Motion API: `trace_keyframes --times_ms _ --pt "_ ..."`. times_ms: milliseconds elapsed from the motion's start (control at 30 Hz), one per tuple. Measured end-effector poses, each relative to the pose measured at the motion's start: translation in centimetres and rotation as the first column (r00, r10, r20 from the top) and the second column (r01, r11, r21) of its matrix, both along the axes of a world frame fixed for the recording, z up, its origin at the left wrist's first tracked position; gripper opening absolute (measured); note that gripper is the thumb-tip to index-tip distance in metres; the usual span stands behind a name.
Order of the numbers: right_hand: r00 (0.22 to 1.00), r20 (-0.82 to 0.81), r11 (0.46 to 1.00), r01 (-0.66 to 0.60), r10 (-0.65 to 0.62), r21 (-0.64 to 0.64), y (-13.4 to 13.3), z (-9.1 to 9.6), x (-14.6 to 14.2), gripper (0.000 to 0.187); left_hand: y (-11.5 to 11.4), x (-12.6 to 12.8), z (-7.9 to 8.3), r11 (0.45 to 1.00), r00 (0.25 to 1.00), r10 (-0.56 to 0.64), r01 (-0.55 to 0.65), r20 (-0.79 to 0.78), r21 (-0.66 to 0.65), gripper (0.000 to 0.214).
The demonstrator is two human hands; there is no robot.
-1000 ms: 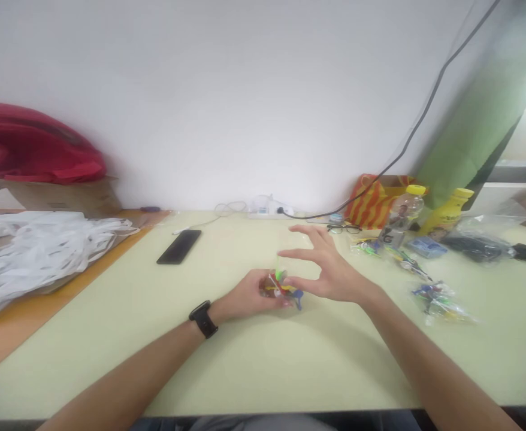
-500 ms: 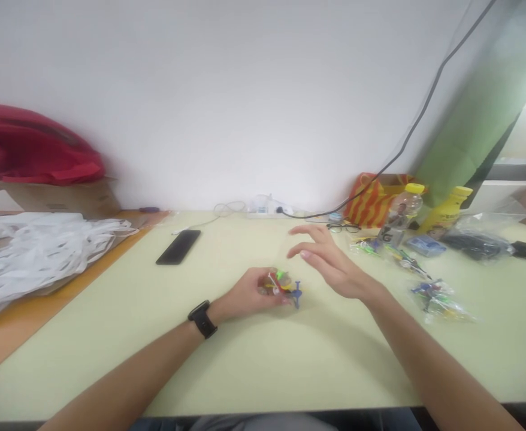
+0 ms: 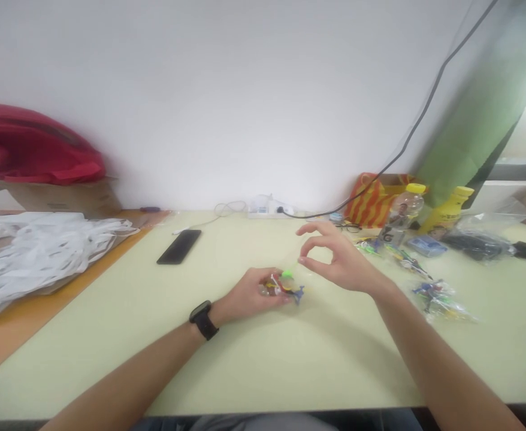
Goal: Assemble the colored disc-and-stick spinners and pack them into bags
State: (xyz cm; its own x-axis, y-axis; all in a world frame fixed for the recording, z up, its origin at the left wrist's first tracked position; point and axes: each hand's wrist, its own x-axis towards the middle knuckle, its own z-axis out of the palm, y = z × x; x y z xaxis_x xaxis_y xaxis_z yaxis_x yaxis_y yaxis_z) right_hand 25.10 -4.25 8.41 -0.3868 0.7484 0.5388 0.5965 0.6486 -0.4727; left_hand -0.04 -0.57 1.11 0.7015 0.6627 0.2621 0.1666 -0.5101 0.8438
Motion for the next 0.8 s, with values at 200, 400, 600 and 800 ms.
trace_keyframes --times_ms 200,400,600,800 --pt "0.957 -0.210 0.973 0.168 -0.199 -0.159 0.2 -0.7 -1.3 0.017 0.2 0.0 -0.2 0.989 0.994 0.112 -0.111 -0.005 0.102 0.023" --pt "0.946 -0.167 0.956 0.256 -0.278 -0.143 0.1 -2.1 -3.2 0.020 0.4 -0.1 -0.6 0.967 0.979 0.202 -0.196 -0.019 0.165 0.024" --pt "0.953 -0.145 0.963 0.270 -0.265 0.020 0.6 -1.7 -1.8 0.030 0.6 0.1 -1.0 0.972 0.976 0.218 -0.219 0.021 0.084 0.026" --pt "0.995 -0.091 0.998 -0.054 0.050 -0.043 0.8 -0.8 -0.2 0.017 0.8 0.0 -0.9 0.990 0.985 0.130 -0.123 0.113 -0.066 0.032"
